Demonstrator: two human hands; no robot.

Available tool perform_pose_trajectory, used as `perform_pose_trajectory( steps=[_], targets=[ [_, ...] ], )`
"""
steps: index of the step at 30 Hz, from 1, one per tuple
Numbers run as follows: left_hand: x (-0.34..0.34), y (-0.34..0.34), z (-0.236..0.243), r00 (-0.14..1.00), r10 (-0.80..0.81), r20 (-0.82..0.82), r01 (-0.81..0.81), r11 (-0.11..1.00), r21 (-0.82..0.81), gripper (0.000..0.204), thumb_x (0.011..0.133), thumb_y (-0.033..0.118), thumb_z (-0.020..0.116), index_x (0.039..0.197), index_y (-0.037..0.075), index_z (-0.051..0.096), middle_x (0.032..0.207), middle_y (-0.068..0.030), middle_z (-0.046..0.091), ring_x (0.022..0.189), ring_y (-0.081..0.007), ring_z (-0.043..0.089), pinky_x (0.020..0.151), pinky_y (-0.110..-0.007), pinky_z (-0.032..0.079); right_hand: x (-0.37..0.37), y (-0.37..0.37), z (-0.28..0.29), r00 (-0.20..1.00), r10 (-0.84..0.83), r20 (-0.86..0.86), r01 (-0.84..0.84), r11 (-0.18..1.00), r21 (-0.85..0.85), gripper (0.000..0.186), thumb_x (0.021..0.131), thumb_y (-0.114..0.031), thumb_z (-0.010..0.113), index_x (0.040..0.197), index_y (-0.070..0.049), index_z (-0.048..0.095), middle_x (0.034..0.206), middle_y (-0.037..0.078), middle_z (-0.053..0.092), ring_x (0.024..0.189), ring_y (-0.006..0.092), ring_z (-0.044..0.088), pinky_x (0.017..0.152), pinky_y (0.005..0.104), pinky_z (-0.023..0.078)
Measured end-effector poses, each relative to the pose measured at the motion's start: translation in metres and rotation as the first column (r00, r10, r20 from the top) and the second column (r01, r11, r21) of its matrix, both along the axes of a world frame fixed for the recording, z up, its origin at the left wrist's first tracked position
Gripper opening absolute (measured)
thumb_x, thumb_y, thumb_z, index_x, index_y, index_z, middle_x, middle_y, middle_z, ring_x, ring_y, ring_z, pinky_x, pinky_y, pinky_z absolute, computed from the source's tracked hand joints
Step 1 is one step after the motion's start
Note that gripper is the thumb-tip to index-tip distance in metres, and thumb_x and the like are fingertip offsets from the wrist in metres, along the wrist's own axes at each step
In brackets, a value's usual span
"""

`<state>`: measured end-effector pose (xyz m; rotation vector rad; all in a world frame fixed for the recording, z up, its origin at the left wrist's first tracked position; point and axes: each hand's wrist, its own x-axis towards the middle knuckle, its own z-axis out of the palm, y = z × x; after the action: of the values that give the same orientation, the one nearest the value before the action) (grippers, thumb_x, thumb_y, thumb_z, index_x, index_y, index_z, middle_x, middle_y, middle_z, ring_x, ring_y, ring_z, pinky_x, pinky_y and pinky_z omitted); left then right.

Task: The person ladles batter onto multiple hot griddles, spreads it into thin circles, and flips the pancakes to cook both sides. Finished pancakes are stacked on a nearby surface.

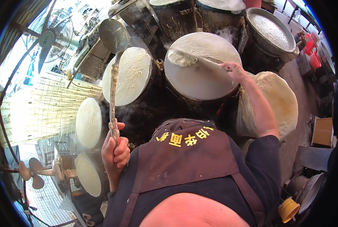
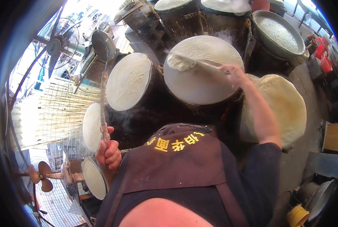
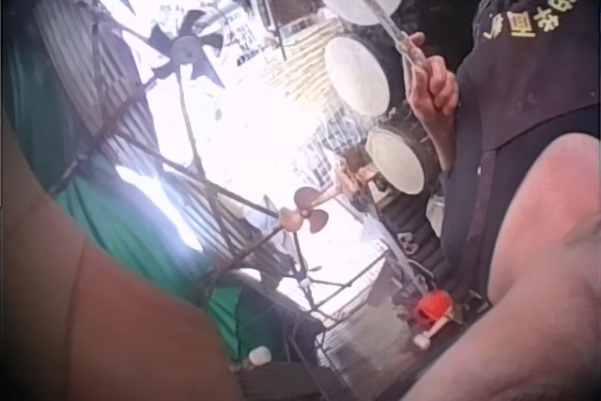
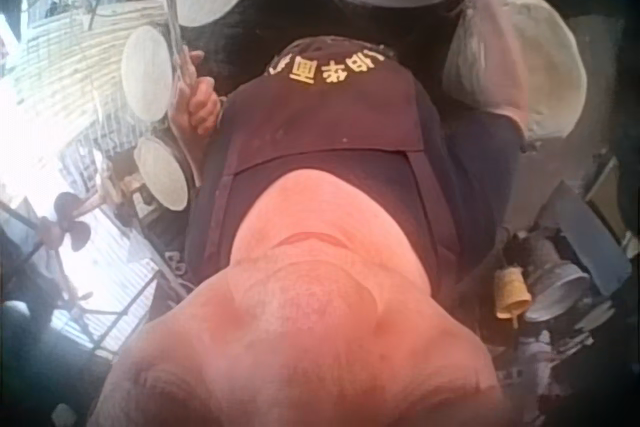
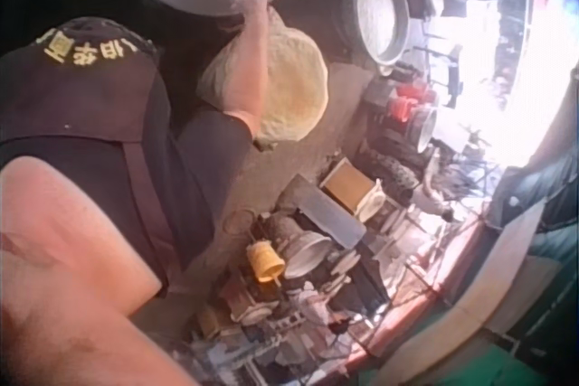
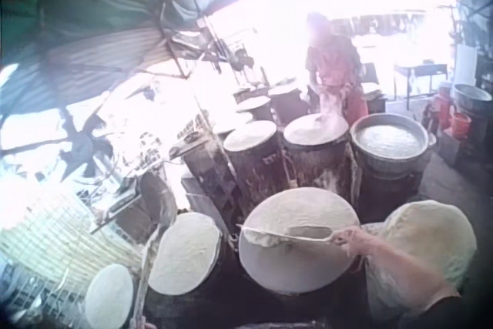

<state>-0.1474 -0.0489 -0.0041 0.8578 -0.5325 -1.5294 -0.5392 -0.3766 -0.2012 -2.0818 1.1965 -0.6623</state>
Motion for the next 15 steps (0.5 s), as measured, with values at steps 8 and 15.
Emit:
perform_pose_trajectory(
  steps=[8, 15],
  targets=[
    [-0.007, -0.007, 0.001, 0.999, -0.035, 0.034, 0.034, 0.999, 0.023, 0.052, 0.099, 0.032, 0.048, 0.139, 0.003, 0.03, 0.057, 0.0038, 0.032, 0.035, -0.001, 0.024, 0.028, -0.017, 0.025, -0.038, -0.009, -0.012, 0.991, -0.076, 0.106, 0.078, 0.997, -0.008, 0.041, 0.07, 0.009, 0.058, 0.107, -0.007, 0.068, 0.1, 0.009, 0.067, 0.089, 0.0208, 0.063, 0.084, 0.0313, 0.049],
    [-0.013, -0.005, -0.002, 0.997, -0.075, 0.03, 0.075, 0.997, 0.014, 0.053, 0.1, 0.032, 0.048, 0.139, 0.002, 0.03, 0.056, 0.0036, 0.033, 0.035, -0.0011, 0.025, 0.027, -0.017, 0.025, -0.037, -0.001, -0.007, 0.989, 0.144, -0.015, -0.142, 0.985, 0.103, 0.043, 0.069, 0.01, 0.058, 0.108, -0.007, 0.066, 0.098, 0.009, 0.068, 0.09, 0.02, 0.063, 0.083, 0.0315, 0.048]
  ],
)
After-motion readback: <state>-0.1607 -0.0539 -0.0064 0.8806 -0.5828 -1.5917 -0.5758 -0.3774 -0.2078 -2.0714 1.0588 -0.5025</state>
